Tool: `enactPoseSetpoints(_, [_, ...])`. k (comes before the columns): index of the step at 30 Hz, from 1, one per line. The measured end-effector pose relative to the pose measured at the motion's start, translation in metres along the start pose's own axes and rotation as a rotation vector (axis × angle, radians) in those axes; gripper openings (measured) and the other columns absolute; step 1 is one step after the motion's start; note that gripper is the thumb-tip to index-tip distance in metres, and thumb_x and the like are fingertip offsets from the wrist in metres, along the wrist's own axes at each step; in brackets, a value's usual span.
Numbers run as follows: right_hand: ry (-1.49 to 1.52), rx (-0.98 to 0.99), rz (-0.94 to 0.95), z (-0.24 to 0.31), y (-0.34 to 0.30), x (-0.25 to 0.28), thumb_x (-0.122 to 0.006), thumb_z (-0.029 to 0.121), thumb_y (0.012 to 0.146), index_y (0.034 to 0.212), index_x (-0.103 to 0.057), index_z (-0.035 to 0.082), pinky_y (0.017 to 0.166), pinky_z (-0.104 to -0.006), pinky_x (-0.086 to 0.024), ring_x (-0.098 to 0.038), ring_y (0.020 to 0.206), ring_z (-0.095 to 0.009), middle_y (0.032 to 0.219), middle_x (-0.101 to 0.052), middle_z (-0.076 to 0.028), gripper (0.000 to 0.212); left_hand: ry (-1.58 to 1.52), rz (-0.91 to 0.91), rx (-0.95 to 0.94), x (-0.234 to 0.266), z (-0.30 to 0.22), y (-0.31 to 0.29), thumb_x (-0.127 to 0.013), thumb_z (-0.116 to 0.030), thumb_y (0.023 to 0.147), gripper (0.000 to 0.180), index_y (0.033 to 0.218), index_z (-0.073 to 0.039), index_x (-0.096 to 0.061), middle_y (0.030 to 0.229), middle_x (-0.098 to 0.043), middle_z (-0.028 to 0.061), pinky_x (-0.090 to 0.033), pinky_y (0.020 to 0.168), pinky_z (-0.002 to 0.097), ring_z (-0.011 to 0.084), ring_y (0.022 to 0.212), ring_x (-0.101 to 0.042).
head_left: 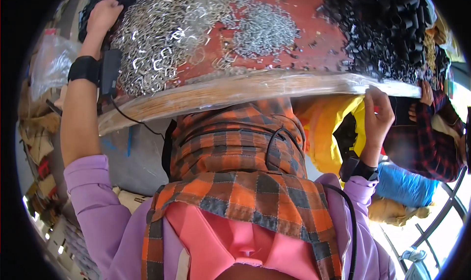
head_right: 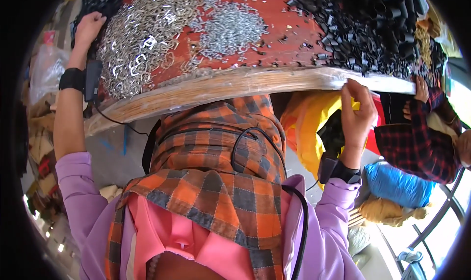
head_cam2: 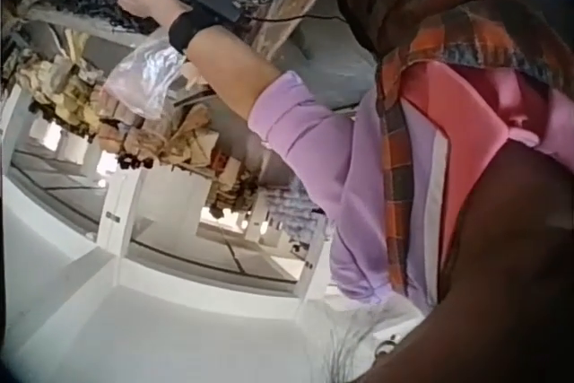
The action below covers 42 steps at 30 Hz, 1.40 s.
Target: Manually assemble metal clips into black plastic housings at a factory workstation.
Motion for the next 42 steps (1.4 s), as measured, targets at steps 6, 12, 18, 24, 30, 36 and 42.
enactPoseSetpoints(6, [0.12,0.292,0.286,0.08,0.025,-0.064,-0.056,-0.002,0.069,0.082,-0.056,-0.001,0.06,-0.0251,-0.042,-0.054,0.066,-0.018,0.074,-0.056,-0.009,0.012,-0.863,0.049,0.202,0.027,-0.004,-0.04,-0.053,-0.014,0.076,0.013,0.081,-0.002,-0.055,0.076,-0.058,0.0042,-0.043,0.056,0.0183,0.008,0.066,-0.055])
enactPoseSetpoints(12, [0.072,0.324,0.433,0.084,0.039,-0.103,-0.055,0.007,0.071,0.081,-0.056,0.003,0.058,-0.0302,-0.043,-0.055,0.066,-0.026,0.075,-0.055,-0.012,0.01,-1.87,0.456,0.13,0.049,-0.11,-0.143,-0.047,-0.006,0.072,0.021,0.091,0.0,-0.053,0.075,-0.057,0.0088,-0.043,0.052,0.0195,0.0117,0.061,-0.053])
enactPoseSetpoints(18, [-0.065,0.427,0.458,0.083,0.043,-0.116,-0.053,0.008,0.072,0.081,-0.053,0.003,0.058,-0.0334,-0.042,-0.053,0.068,-0.032,0.074,-0.053,-0.015,0.01,-2.026,0.872,0.286,0.04,-0.167,-0.205,-0.046,-0.002,0.073,0.021,0.093,0.0,-0.05,0.076,-0.054,0.0059,-0.044,0.05,0.0187,0.0096,0.06,-0.05])
enactPoseSetpoints(24, [-0.173,0.427,0.391,0.079,0.043,-0.122,-0.05,0.007,0.074,0.086,-0.05,0.003,0.058,-0.0332,-0.042,-0.053,0.065,-0.028,0.072,-0.052,-0.015,0.013,-2.051,0.927,0.249,0.024,-0.198,-0.204,-0.052,-0.004,0.073,0.019,0.091,-0.001,-0.05,0.074,-0.051,0.0046,-0.043,0.049,0.0186,0.0085,0.06,-0.049])
enactPoseSetpoints(30, [0.445,0.107,0.599,0.099,0.03,-0.106,-0.048,0.009,0.078,0.087,-0.049,0.001,0.053,-0.0265,-0.039,-0.049,0.061,-0.015,0.068,-0.049,-0.006,0.011,-1.854,0.759,0.075,0.017,-0.218,-0.198,-0.058,-0.011,0.074,0.017,0.087,-0.002,-0.051,0.067,-0.05,0.001,-0.04,0.051,0.0194,0.0063,0.058,-0.046])
enactPoseSetpoints(36, [1.17,-0.494,0.964,0.12,0.012,-0.11,-0.049,0.01,0.08,0.088,-0.049,0.002,0.048,-0.0174,-0.032,-0.041,0.054,-0.006,0.067,-0.046,0.001,0.011,-1.544,0.464,-0.209,0.023,-0.223,-0.196,-0.058,-0.011,0.075,0.013,0.083,-0.002,-0.052,0.064,-0.051,-0.0001,-0.037,0.05,0.0207,0.0055,0.056,-0.045])
enactPoseSetpoints(42, [1.377,-0.681,1.03,0.113,0.008,-0.122,-0.05,0.01,0.08,0.087,-0.048,0.002,0.045,-0.0159,-0.029,-0.036,0.048,-0.004,0.064,-0.044,0.002,0.011,-1.518,0.43,-0.26,0.028,-0.222,-0.198,-0.056,-0.009,0.077,0.007,0.078,-0.003,-0.052,0.069,-0.05,-0.0023,-0.036,0.054,0.0186,0.0039,0.059,-0.042])
Point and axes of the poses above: each hand's wrist, its own y-axis towards the middle knuckle, its own x-axis out of the back of the hand, z = x × y, the point moved 2 cm from there along y, towards the middle knuckle
